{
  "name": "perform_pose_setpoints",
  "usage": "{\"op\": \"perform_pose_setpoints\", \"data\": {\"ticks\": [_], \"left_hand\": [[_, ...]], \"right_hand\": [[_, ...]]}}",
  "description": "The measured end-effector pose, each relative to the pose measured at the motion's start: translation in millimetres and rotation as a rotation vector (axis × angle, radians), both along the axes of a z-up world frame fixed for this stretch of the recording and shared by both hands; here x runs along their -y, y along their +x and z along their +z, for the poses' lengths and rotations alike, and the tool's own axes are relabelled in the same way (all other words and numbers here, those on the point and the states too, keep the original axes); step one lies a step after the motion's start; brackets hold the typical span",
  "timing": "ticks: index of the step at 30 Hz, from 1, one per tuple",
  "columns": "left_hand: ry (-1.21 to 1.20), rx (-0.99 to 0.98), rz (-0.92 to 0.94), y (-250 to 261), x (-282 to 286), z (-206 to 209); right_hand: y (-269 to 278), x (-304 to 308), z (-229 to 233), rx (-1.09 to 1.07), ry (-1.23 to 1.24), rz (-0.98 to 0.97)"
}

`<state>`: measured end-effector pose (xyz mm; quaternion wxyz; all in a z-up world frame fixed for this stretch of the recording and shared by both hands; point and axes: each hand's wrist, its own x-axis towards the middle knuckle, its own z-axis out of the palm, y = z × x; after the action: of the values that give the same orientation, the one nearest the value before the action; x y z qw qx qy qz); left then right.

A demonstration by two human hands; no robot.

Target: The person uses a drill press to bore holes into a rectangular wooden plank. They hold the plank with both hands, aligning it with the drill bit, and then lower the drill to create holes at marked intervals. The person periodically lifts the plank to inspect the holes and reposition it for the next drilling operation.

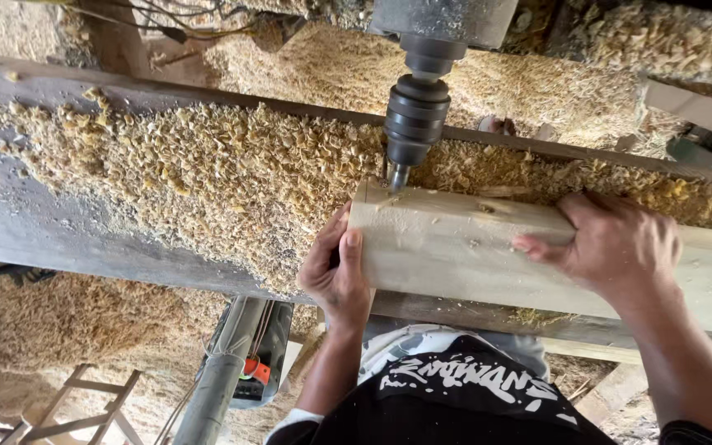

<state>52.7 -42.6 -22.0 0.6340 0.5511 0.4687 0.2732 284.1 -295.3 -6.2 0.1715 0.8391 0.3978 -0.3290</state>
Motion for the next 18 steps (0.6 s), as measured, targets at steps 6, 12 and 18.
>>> {"op": "perform_pose_setpoints", "data": {"ticks": [6, 12, 18], "left_hand": [[-0.051, -0.251, -0.069, -41.7, 14.2, 5.7], [-0.145, -0.097, 0.064, -63.7, 32.2, 1.6], [-0.037, -0.099, 0.062, -64.5, 30.1, 2.5]], "right_hand": [[-6.8, -12.9, 11.3, -0.209, -0.27, -0.059], [-25.1, -6.0, 10.7, -0.159, 0.061, 0.101], [-34.9, -6.9, 8.6, -0.221, 0.057, -0.006]]}}
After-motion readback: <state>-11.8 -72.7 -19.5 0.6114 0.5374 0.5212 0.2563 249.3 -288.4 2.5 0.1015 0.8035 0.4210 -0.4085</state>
